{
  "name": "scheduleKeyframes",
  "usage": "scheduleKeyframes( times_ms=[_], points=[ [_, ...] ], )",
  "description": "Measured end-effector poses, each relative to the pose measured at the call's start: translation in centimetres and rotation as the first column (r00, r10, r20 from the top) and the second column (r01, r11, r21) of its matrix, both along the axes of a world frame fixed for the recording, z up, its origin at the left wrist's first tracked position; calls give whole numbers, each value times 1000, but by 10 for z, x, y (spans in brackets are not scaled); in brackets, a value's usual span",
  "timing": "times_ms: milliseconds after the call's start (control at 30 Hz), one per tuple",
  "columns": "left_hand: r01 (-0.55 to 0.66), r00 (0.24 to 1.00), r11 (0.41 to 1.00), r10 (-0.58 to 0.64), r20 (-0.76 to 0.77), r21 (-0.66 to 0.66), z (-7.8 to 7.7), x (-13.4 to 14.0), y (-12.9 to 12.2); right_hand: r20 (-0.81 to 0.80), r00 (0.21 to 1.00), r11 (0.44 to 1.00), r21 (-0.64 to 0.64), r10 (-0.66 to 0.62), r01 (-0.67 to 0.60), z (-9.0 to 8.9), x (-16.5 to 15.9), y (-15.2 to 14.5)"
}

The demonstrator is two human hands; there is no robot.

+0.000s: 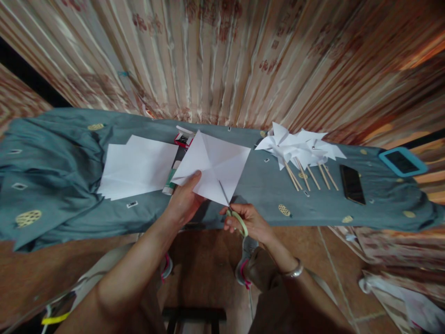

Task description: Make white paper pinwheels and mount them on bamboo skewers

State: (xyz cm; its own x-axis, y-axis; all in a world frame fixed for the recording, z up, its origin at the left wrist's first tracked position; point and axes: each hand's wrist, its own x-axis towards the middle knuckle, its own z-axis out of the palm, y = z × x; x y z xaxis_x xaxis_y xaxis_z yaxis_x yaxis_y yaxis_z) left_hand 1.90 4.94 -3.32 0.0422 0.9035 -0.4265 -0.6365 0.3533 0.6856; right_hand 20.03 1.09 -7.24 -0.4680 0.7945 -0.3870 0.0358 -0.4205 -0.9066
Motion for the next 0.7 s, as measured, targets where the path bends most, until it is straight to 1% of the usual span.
scheduleKeyframes(
  times_ms=[100, 200, 367, 500, 700],
  points=[
    [-4, 1000, 1000, 4, -3, -20, 0, 0, 0, 16, 1000, 1000, 7, 5, -5, 1, -1, 0],
    [-16, 1000, 999, 16, 3, -32, -1, -1, 0, 32, 999, 1000, -15, -19, 19, 3, -3, 0],
    [-15, 1000, 1000, 15, 20, -12, -4, -1, 1, 47, 998, 996, -65, -50, 53, 4, -5, 0],
    [-27, 999, 999, 27, 18, -19, -2, -1, 2, 44, 997, 996, -60, -59, 61, 4, -6, 0],
    [8, 1000, 1000, -8, 4, -18, -2, 0, 0, 28, 998, 995, -82, -61, 63, 6, -6, 1]
  ],
)
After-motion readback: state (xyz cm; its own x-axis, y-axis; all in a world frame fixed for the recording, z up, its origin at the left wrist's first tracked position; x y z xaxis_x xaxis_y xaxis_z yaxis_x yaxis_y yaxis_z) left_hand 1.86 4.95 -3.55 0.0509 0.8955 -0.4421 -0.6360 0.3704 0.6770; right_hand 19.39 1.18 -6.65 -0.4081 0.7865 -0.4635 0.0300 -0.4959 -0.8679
